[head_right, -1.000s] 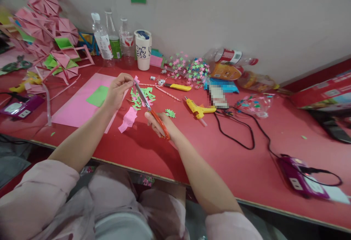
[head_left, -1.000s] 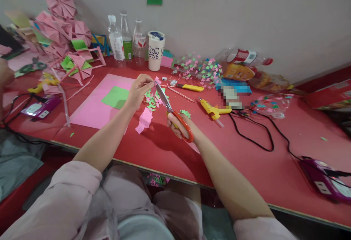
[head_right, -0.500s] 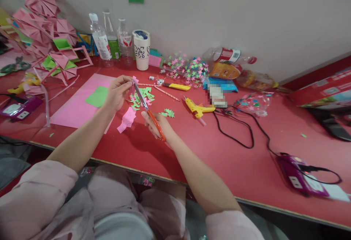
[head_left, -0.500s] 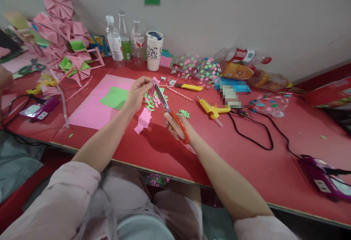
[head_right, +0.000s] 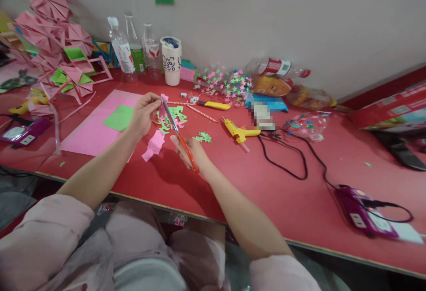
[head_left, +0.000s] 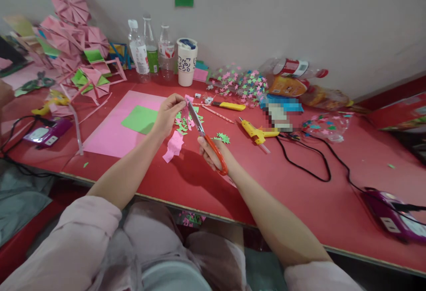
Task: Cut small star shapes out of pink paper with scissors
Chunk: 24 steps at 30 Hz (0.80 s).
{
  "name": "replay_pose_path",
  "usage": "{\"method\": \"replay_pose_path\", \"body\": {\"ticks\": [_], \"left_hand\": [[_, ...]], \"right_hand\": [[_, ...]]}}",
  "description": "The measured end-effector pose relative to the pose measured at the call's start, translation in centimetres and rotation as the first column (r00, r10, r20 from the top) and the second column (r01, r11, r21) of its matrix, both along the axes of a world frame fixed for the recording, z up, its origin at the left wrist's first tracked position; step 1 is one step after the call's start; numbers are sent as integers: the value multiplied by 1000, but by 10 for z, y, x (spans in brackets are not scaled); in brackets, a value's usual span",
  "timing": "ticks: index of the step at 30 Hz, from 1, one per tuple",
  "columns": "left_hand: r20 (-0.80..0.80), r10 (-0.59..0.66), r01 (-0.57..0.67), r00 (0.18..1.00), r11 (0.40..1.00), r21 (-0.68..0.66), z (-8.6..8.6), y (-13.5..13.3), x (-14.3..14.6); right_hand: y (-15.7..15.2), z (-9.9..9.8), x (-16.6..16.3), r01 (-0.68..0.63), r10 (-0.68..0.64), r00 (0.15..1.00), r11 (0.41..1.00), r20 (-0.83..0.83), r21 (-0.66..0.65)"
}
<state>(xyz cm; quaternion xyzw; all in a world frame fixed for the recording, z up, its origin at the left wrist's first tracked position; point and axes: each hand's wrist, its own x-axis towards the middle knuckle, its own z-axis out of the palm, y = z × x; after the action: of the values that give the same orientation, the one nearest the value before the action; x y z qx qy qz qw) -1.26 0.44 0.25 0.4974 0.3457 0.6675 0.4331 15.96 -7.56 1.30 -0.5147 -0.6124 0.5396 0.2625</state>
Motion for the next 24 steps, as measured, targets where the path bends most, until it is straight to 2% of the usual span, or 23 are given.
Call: {"method": "replay_pose_path", "body": {"ticks": [20, 24], "left_hand": [[46, -7, 6, 999, 1000, 6, 0, 0, 0], [86, -30, 36, 996, 997, -67, -2, -2, 5]], "right_hand": [[5, -4, 3, -10, 9, 999, 1000, 39, 26], [9, -6, 4, 128, -124, 990, 989, -61, 70]]}}
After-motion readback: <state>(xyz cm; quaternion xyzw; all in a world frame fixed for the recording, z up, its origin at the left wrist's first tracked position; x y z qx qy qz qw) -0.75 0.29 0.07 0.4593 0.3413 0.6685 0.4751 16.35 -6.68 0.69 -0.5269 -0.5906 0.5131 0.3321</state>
